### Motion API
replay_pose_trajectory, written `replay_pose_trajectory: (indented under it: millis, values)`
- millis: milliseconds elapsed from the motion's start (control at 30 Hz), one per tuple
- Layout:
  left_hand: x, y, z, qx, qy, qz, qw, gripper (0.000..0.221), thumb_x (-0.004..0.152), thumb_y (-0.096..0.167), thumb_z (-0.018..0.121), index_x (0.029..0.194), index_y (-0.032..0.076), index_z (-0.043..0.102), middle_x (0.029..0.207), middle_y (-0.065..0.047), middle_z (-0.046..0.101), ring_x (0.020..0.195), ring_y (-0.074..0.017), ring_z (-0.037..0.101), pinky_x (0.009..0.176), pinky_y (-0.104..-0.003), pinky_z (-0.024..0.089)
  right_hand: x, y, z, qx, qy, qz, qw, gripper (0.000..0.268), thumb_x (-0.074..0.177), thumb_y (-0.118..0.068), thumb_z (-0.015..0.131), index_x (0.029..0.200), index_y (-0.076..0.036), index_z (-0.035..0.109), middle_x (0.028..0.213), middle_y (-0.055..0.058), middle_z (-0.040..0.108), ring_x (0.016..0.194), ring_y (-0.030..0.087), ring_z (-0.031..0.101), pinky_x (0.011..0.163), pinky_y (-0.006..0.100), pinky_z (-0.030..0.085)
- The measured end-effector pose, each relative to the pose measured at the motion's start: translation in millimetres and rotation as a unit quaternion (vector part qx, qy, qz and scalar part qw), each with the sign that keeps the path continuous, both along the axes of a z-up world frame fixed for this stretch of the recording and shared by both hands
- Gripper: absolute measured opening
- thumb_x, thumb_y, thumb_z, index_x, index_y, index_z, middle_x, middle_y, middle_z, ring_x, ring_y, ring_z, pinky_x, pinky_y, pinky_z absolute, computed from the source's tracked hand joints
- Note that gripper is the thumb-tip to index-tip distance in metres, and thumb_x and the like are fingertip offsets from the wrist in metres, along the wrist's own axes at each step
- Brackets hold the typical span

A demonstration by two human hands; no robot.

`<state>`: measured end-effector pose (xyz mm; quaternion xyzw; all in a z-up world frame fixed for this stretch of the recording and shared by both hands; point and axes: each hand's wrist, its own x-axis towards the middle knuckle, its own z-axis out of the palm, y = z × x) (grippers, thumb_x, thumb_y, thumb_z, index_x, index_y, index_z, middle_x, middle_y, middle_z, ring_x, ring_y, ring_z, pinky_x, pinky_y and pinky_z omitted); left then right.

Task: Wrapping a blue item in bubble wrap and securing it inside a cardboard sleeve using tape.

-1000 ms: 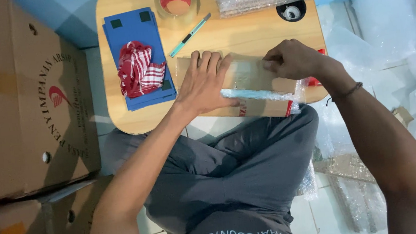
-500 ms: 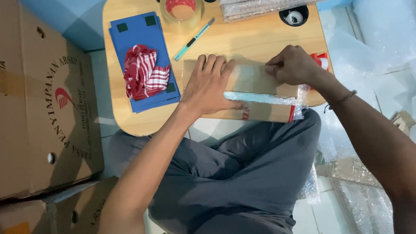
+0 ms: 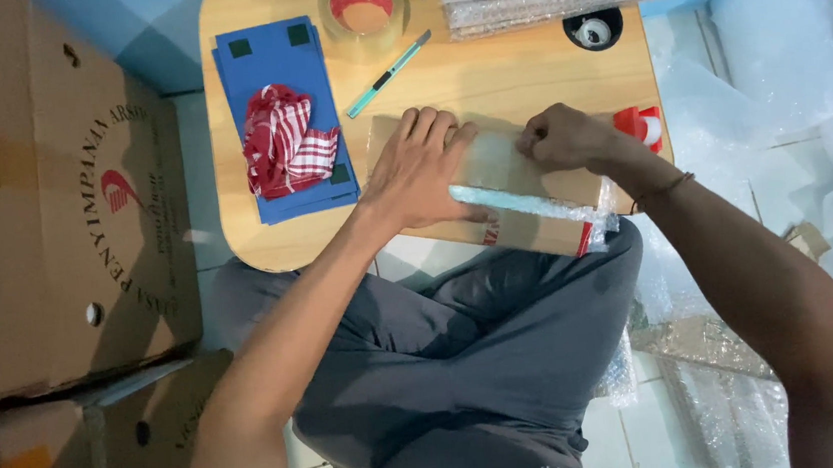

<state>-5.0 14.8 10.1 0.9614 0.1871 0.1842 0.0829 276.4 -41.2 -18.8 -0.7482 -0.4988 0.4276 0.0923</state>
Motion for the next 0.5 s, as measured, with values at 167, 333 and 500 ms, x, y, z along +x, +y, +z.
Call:
replay_pose_trajectory:
  millis: [167,333,500]
  values:
    - [3.2,1.8,-2.3,-0.037,0.041,-0.007,0.998,0.11,0.07,0.098,0.056,0.133,0.008,0.057,0.109,-0.012,0.05,0.114,-0.0282,0.045,0.107,-0.043,0.03,1.0,-12.8,-21.7,0.041,-0.036,-0.038,0.998,0.02,0.081,-0.012,0.061,0.088,-0.013,0.079,0.077,0.015,0.068,0.078,0.035,0.07,0.061,0.042,0.051]
    - [0.6,4.4,7.3,-0.032,0.02,-0.012,0.999,0.106,0.074,0.094,0.057,0.134,0.006,0.057,0.11,-0.013,0.05,0.113,-0.0293,0.045,0.105,-0.044,0.032,-31.0,-21.5,83.5,0.009,-0.029,0.022,0.999,0.033,0.095,-0.027,0.061,0.112,-0.005,0.079,0.099,0.024,0.074,0.098,0.042,0.069,0.084,0.05,0.05]
    - [-3.7,3.7,3.1,-0.036,0.001,-0.002,0.999,0.105,0.075,0.092,0.06,0.133,0.005,0.057,0.109,-0.014,0.051,0.113,-0.0307,0.046,0.104,-0.045,0.033,16.2,-23.5,71.9,-0.048,-0.101,0.125,0.986,0.042,0.096,-0.033,0.057,0.111,-0.001,0.08,0.108,0.031,0.076,0.11,0.054,0.067,0.097,0.058,0.05]
